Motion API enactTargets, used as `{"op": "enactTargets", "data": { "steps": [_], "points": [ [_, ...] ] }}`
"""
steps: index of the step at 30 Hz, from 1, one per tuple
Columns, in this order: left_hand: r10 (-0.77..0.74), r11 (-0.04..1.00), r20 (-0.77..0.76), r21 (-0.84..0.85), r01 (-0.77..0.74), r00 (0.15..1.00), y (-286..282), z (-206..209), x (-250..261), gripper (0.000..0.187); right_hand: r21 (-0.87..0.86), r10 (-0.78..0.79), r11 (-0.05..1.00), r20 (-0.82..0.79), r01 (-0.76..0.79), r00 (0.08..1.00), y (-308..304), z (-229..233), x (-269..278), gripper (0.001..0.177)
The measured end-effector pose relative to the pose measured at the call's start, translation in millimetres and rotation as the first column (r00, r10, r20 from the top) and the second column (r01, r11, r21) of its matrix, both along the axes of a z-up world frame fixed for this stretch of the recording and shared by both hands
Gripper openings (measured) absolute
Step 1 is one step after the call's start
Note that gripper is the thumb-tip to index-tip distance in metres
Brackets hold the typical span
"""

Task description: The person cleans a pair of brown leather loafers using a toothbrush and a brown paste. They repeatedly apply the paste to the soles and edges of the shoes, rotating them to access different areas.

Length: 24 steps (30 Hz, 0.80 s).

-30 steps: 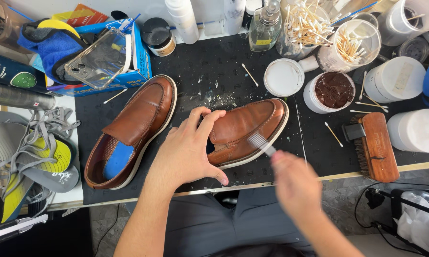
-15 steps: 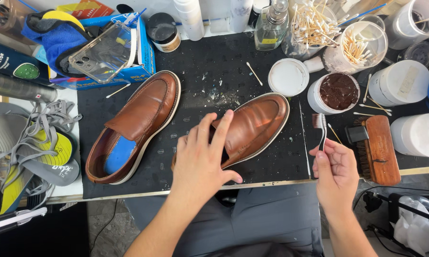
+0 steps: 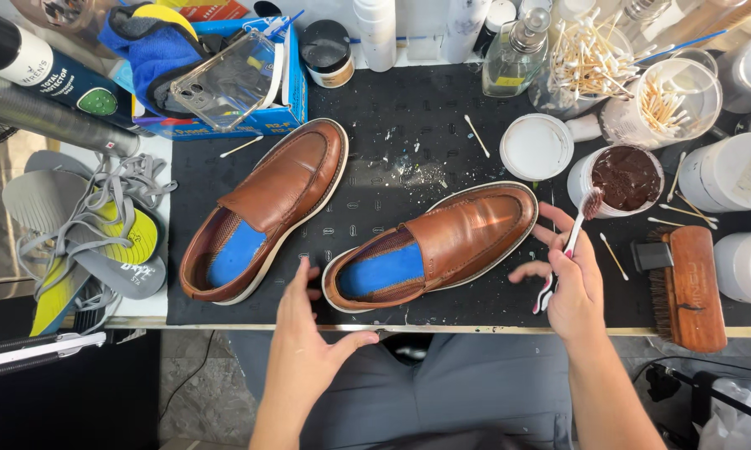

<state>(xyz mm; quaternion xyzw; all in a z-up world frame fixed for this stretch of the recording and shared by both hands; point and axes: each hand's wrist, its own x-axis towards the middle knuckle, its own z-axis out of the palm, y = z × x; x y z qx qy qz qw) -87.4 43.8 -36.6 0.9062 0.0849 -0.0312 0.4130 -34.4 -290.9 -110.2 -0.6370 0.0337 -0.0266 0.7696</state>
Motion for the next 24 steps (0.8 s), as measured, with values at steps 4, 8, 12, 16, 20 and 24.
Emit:
{"op": "enactTargets", "data": {
  "steps": [4, 8, 12, 16, 20, 24],
  "points": [
    [-0.024, 1.0, 0.178, 0.003, 0.023, 0.984, 2.0, -36.0, 1.1, 0.121, 0.181, 0.047, 0.982, 0.064, -0.058, 0.997, 8.3, -4.2, 6.6, 0.009],
    [0.08, 0.988, 0.224, -0.147, -0.048, 0.971, 7.2, -57.2, 4.0, 0.108, 0.24, 0.042, 0.969, 0.069, -0.058, 0.997, 8.1, -4.1, 7.3, 0.017],
    [-0.007, 0.999, 0.379, -0.031, 0.02, 0.925, 10.2, -66.7, -4.6, 0.095, 0.233, 0.055, 0.969, 0.141, -0.087, 0.988, 9.2, -8.0, 1.6, 0.031],
    [0.021, 0.997, 0.394, -0.076, 0.009, 0.919, 11.5, -66.7, -6.2, 0.095, 0.256, 0.025, 0.965, 0.149, -0.063, 0.989, 12.3, -13.4, 2.2, 0.031],
    [-0.02, 0.991, 0.455, -0.108, 0.078, 0.89, 16.5, -57.4, -7.7, 0.091, 0.291, 0.006, 0.955, 0.178, -0.058, 0.984, 16.1, -25.3, 2.8, 0.032],
    [-0.062, 0.977, 0.438, -0.159, 0.145, 0.897, 23.9, -37.5, -22.0, 0.09, 0.273, -0.041, 0.962, 0.137, 0.002, 0.99, 17.8, -41.9, 1.7, 0.041]
  ]
}}
